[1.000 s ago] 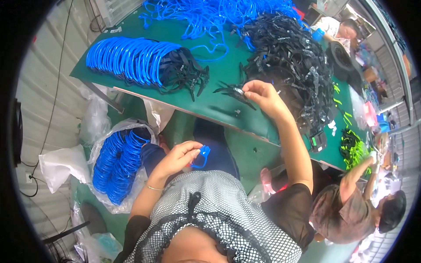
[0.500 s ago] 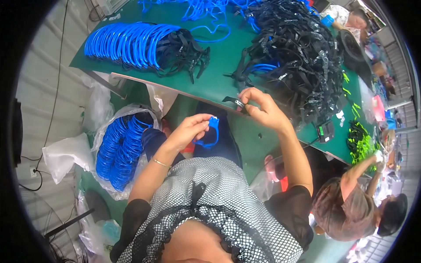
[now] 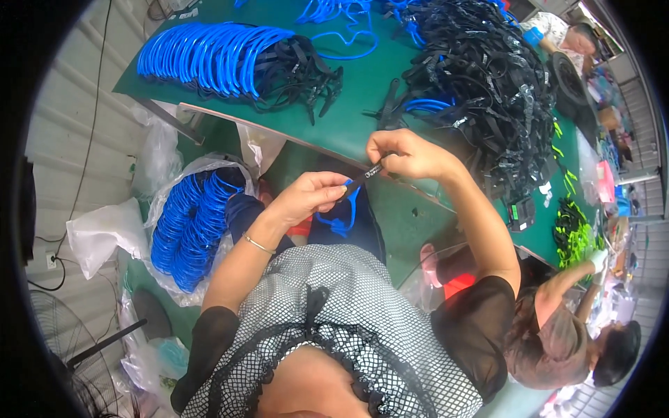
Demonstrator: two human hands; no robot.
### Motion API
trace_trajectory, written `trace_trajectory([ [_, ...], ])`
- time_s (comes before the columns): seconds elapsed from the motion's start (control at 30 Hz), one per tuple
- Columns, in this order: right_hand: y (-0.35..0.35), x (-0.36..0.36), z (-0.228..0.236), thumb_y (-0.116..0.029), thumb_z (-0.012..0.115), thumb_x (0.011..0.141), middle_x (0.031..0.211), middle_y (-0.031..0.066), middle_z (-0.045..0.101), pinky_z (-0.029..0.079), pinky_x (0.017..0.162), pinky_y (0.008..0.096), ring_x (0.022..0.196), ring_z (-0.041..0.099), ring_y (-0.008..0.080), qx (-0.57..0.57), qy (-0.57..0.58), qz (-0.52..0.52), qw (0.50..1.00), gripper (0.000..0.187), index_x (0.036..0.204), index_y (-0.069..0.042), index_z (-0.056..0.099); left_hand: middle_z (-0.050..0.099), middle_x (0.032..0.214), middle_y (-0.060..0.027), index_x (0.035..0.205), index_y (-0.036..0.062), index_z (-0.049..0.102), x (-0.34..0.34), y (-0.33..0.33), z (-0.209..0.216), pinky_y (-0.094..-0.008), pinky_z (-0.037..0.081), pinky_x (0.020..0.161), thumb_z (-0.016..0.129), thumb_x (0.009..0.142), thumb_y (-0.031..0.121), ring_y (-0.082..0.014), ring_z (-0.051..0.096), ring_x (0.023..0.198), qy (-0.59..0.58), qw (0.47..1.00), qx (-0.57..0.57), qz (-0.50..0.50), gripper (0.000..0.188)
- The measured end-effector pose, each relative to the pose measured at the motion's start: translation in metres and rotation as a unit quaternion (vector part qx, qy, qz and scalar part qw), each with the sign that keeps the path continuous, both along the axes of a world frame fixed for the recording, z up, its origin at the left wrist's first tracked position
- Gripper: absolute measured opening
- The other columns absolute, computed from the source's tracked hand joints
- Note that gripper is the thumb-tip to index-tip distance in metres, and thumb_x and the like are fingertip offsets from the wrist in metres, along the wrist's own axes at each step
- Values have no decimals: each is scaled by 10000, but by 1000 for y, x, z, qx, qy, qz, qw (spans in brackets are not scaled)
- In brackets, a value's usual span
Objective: Trimming and assembling blue plastic headbands with black straps using scissors in a factory setting.
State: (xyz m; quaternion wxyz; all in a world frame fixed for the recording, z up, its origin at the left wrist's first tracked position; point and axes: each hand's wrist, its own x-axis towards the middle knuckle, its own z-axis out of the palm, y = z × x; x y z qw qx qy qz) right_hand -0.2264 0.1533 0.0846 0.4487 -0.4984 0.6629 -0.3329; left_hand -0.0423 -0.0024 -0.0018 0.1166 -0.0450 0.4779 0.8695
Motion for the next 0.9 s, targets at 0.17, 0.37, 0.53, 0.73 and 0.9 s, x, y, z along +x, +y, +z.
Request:
trace_trajectory([
  [0.17,-15,28,13,-214,639,769,792,116,635,473,654,356,714,620,248,-100,215,95,967,258,915,-7,591,516,780,33,1107,-11,561,13,-1,14,-154,302,498,567,890,182,-10,383,584,7,990,-121,70,291],
  [0.37,-26,49,21,-110,679,747,687,94,609,449,582,317,619,582,207,-59,213,76,972,150,826,-7,602,531,818,28,1111,-3,561,32,-7,22,-149,317,492,567,892,175,1,419,622,-10,992,-87,89,282],
  [0.53,-33,53,26,-71,656,750,660,80,585,430,538,287,563,537,157,-30,209,78,974,113,809,-2,590,554,811,8,1058,-6,580,39,-8,29,-206,407,562,594,873,213,-42,493,687,43,982,-160,88,287],
  [0.73,-38,57,18,-98,654,764,635,84,576,420,510,302,538,540,193,-55,194,83,976,110,775,-9,591,556,685,-101,791,8,593,38,-3,26,-333,421,560,602,842,258,-222,553,614,136,907,-373,139,256],
  [0.9,-36,53,-18,-143,672,756,551,90,536,407,477,353,499,532,271,-164,359,33,918,195,661,-28,546,504,605,-134,645,24,490,39,6,23,-426,380,529,564,852,307,-332,528,586,142,844,-486,176,359],
])
